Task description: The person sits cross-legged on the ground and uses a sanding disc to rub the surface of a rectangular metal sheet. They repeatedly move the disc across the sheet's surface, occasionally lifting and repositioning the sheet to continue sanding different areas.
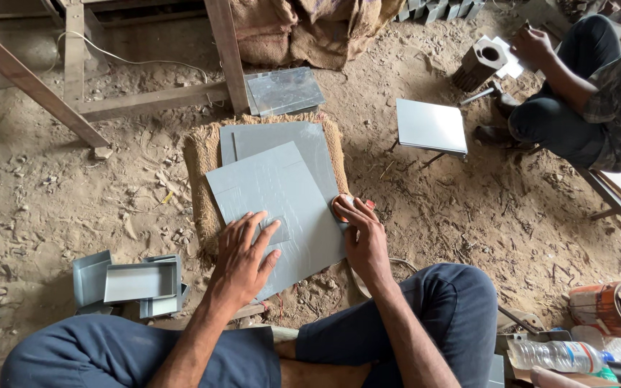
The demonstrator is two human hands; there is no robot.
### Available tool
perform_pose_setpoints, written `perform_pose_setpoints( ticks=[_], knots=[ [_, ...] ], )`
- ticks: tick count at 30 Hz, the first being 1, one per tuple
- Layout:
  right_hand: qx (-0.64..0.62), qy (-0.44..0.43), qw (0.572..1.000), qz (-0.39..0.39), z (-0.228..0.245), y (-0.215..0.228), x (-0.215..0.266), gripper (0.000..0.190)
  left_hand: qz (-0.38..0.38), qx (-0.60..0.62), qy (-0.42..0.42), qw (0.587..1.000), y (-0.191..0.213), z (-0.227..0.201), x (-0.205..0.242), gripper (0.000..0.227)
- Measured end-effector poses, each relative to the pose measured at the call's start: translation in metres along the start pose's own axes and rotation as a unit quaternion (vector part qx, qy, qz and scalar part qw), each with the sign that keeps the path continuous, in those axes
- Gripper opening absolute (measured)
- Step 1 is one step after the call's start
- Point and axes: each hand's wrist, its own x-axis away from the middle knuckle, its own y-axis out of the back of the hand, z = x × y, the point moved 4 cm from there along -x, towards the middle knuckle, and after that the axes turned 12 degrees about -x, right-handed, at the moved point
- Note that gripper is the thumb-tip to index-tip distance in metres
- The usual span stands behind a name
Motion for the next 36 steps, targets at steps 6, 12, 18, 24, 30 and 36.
perform_pose_setpoints(
  ticks=[6, 12, 18, 24, 30, 36],
  knots=[
    [0.0, 0.005, 1.0, 0.0, -0.0005, -0.0014, -0.0003, 0.056, -0.002, 0.005, -0.001, 1.0, -0.0004, 0.0004, 0.0008, 0.053],
    [0.003, 0.01, 1.0, 0.003, -0.0015, -0.0015, 0.0001, 0.053, 0.005, 0.002, 0.002, 1.0, -0.0022, 0.0012, 0.0008, 0.053],
    [0.003, 0.01, 1.0, 0.004, -0.0003, -0.0015, 0.0003, 0.054, 0.0, 0.007, -0.001, 1.0, -0.0024, 0.0013, 0.0011, 0.053],
    [0.005, 0.009, 1.0, 0.003, 0.0003, -0.0008, 0.0003, 0.053, 0.001, 0.006, -0.002, 1.0, 0.0003, 0.0001, -0.0001, 0.053],
    [0.0, -0.003, 1.0, 0.002, 0.0011, -0.0009, -0.0007, 0.056, -0.006, 0.004, -0.005, 1.0, 0.006, -0.002, 0.0005, 0.053],
    [-0.006, -0.001, 1.0, 0.001, -0.0044, -0.0014, 0.0021, 0.058, -0.001, 0.001, -0.004, 1.0, 0.0064, -0.0027, -0.0006, 0.053]
  ],
)
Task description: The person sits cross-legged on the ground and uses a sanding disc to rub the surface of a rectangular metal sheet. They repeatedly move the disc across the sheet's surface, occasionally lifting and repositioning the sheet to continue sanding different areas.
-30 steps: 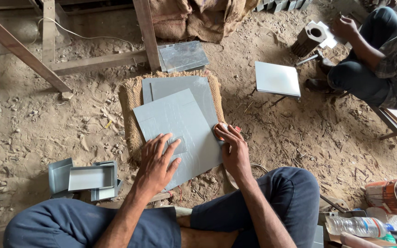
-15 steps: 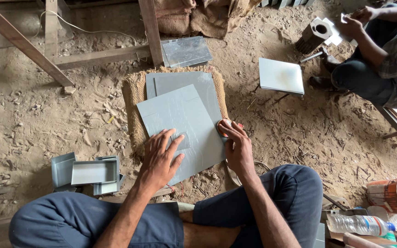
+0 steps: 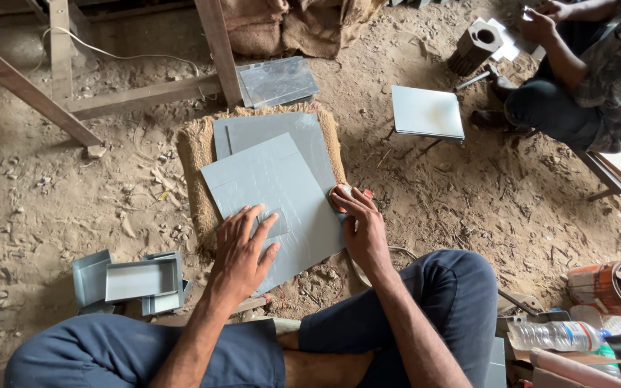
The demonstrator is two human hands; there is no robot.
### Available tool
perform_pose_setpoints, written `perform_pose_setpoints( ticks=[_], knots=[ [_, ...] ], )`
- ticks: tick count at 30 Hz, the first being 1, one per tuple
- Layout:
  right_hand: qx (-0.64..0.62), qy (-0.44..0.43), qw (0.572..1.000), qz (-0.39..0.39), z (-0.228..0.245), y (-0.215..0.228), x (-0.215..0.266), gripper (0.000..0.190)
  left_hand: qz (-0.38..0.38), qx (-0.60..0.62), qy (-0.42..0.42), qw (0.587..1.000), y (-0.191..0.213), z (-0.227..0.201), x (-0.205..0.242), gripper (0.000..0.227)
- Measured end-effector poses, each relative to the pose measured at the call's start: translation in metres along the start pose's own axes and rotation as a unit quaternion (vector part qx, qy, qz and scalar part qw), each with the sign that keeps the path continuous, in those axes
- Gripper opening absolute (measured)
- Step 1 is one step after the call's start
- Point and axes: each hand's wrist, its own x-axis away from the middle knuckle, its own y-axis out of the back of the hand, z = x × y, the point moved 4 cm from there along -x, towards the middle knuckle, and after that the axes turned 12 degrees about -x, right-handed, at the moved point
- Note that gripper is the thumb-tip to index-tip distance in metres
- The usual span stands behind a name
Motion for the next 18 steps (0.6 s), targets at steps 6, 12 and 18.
perform_pose_setpoints(
  ticks=[6, 12, 18],
  knots=[
    [0.021, -0.002, 1.0, -0.004, -0.0067, -0.0034, -0.0016, 0.054, 0.005, -0.006, 0.0, 1.0, 0.0014, -0.0014, -0.0017, 0.054],
    [-0.006, -0.021, 1.0, 0.001, 0.0001, 0.0002, 0.0007, 0.057, 0.001, -0.001, 0.004, 1.0, 0.006, -0.0026, -0.0013, 0.053],
    [0.004, -0.023, 1.0, -0.003, 0.0008, -0.0015, -0.0011, 0.057, -0.003, -0.008, 0.001, 1.0, 0.007, -0.0034, -0.0019, 0.053]
  ],
)
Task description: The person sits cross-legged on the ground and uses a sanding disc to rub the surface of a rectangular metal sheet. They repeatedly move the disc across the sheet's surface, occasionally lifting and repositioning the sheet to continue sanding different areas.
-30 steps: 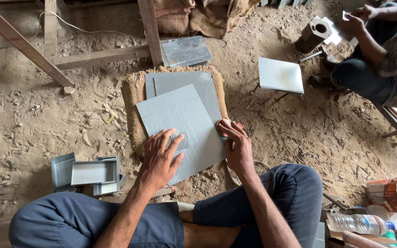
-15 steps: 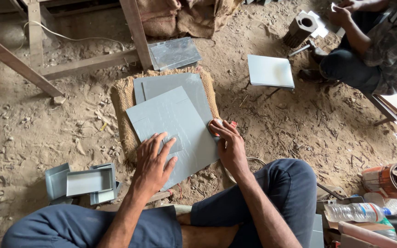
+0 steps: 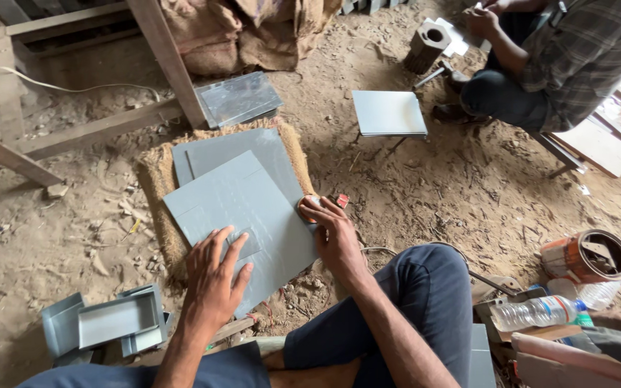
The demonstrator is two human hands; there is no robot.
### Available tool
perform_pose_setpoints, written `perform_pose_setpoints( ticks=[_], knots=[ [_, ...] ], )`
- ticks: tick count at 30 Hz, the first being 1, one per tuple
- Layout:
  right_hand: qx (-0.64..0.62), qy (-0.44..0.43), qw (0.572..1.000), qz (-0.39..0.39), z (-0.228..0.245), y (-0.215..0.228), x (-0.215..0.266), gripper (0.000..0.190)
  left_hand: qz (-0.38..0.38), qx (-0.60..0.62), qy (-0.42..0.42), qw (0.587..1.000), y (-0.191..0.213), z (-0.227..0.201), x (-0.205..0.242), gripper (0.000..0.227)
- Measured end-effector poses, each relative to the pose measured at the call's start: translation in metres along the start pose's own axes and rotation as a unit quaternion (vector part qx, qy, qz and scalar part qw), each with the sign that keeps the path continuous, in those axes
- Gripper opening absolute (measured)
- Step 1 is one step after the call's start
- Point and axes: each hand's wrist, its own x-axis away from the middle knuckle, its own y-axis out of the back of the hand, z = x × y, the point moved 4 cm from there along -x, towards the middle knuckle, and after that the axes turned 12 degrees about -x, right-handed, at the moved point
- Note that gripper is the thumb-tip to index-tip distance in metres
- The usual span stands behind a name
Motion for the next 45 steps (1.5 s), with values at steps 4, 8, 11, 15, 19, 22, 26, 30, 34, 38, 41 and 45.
perform_pose_setpoints(
  ticks=[4, 8, 11, 15, 19, 22, 26, 30, 34, 38, 41, 45],
  knots=[
    [-0.001, 0.013, 1.0, -0.006, -0.003, -0.001, 0.0, 0.058, 0.005, -0.005, -0.003, 1.0, -0.002, 0.001, -0.001, 0.053],
    [-0.007, 0.015, 1.0, -0.011, -0.004, 0.0, 0.001, 0.057, 0.009, -0.006, -0.002, 1.0, -0.004, 0.002, -0.001, 0.054],
    [0.002, 0.005, 1.0, -0.006, -0.005, -0.001, 0.001, 0.056, 0.008, -0.006, -0.001, 1.0, -0.004, 0.002, 0.0, 0.054],
    [0.003, -0.003, 1.0, -0.005, -0.007, -0.004, 0.001, 0.056, 0.019, -0.009, -0.002, 1.0, -0.008, 0.005, 0.0, 0.055],
    [0.008, -0.01, 1.0, 0.001, -0.007, -0.004, 0.002, 0.054, 0.03, -0.011, 0.002, 0.999, -0.013, 0.007, 0.0, 0.054],
    [0.001, -0.01, 1.0, -0.002, -0.002, -0.003, 0.002, 0.057, 0.03, -0.015, 0.0, 0.999, -0.012, 0.008, 0.0, 0.054],
    [-0.011, -0.006, 1.0, -0.009, 0.004, 0.001, 0.003, 0.055, 0.018, 0.003, 0.0, 1.0, -0.012, 0.009, 0.002, 0.054],
    [-0.004, -0.008, 1.0, -0.009, 0.008, 0.003, 0.002, 0.057, 0.013, -0.014, -0.009, 1.0, -0.019, 0.013, 0.0, 0.056],
    [-0.011, -0.013, 1.0, -0.01, 0.012, 0.005, 0.003, 0.057, 0.012, -0.015, -0.013, 1.0, -0.025, 0.017, 0.001, 0.058],
    [-0.016, 0.026, 0.999, -0.012, 0.017, 0.007, 0.002, 0.056, 0.01, -0.018, -0.018, 1.0, -0.027, 0.019, 0.002, 0.058],
    [-0.027, 0.002, 1.0, -0.005, 0.013, 0.007, 0.003, 0.058, 0.013, -0.003, -0.01, 1.0, -0.026, 0.018, 0.005, 0.058],
    [-0.005, 0.023, 1.0, -0.002, 0.011, 0.005, 0.003, 0.06, 0.009, -0.007, -0.016, 1.0, -0.021, 0.014, 0.001, 0.058]
  ],
)
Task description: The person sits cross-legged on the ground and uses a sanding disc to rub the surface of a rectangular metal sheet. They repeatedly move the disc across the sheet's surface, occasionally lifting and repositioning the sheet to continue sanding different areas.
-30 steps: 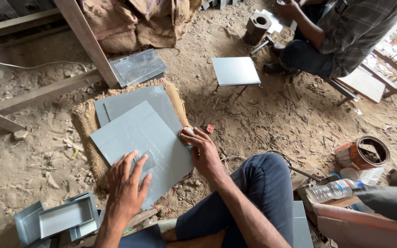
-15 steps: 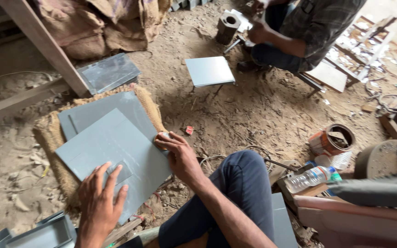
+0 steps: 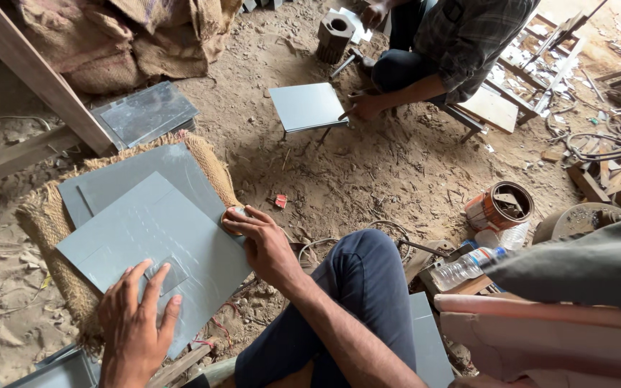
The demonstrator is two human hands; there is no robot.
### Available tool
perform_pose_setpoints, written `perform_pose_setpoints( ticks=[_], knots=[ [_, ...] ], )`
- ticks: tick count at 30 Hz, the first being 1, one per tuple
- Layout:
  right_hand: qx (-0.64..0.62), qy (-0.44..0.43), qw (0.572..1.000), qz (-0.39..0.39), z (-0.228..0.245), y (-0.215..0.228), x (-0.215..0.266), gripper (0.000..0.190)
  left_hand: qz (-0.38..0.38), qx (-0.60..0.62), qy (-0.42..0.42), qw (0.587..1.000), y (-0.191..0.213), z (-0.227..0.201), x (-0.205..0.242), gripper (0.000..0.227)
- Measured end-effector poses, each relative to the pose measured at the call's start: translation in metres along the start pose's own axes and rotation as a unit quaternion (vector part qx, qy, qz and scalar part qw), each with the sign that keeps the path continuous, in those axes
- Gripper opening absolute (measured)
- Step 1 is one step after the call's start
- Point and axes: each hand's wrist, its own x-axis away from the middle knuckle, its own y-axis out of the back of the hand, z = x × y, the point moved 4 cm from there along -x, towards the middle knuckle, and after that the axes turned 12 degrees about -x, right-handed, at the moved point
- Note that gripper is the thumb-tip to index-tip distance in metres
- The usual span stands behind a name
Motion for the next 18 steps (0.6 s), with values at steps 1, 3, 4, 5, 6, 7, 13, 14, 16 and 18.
perform_pose_setpoints(
  ticks=[1, 3, 4, 5, 6, 7, 13, 14, 16, 18],
  knots=[
    [0.007, -0.004, 1.0, 0.002, 0.0, -0.001, 0.0, 0.061, 0.003, -0.009, -0.002, 1.0, 0.002, -0.001, -0.002, 0.057],
    [0.023, -0.011, 1.0, 0.006, 0.0, -0.003, -0.002, 0.06, 0.003, -0.005, -0.003, 1.0, 0.009, -0.005, -0.004, 0.056],
    [0.033, -0.014, 0.999, 0.009, -0.001, -0.001, -0.002, 0.059, -0.001, 0.008, -0.002, 1.0, 0.013, -0.007, -0.006, 0.056],
    [0.039, -0.016, 0.999, 0.015, -0.001, -0.002, -0.001, 0.058, -0.002, 0.018, 0.002, 1.0, 0.017, -0.01, -0.004, 0.056],
    [0.045, -0.012, 0.999, 0.01, 0.0, 0.001, 0.0, 0.056, -0.009, 0.025, 0.001, 1.0, 0.02, -0.014, -0.004, 0.055],
    [0.045, -0.004, 0.999, 0.009, 0.001, 0.0, -0.001, 0.055, -0.017, 0.025, 0.004, 1.0, 0.023, -0.015, -0.003, 0.054],
    [0.133, 0.04, 0.989, 0.045, 0.006, -0.003, -0.003, 0.056, -0.022, 0.035, 0.002, 0.999, 0.028, -0.016, -0.005, 0.052],
    [0.147, 0.056, 0.986, 0.048, 0.007, -0.004, -0.003, 0.057, -0.021, 0.029, 0.005, 0.999, 0.027, -0.016, -0.005, 0.053],
    [0.148, 0.04, 0.987, 0.053, 0.006, -0.004, -0.003, 0.06, -0.022, 0.02, 0.007, 1.0, 0.024, -0.015, -0.004, 0.053],
    [0.157, 0.039, 0.986, 0.048, 0.007, -0.008, -0.005, 0.06, -0.012, 0.021, 0.012, 1.0, 0.021, -0.012, -0.001, 0.053]
  ],
)
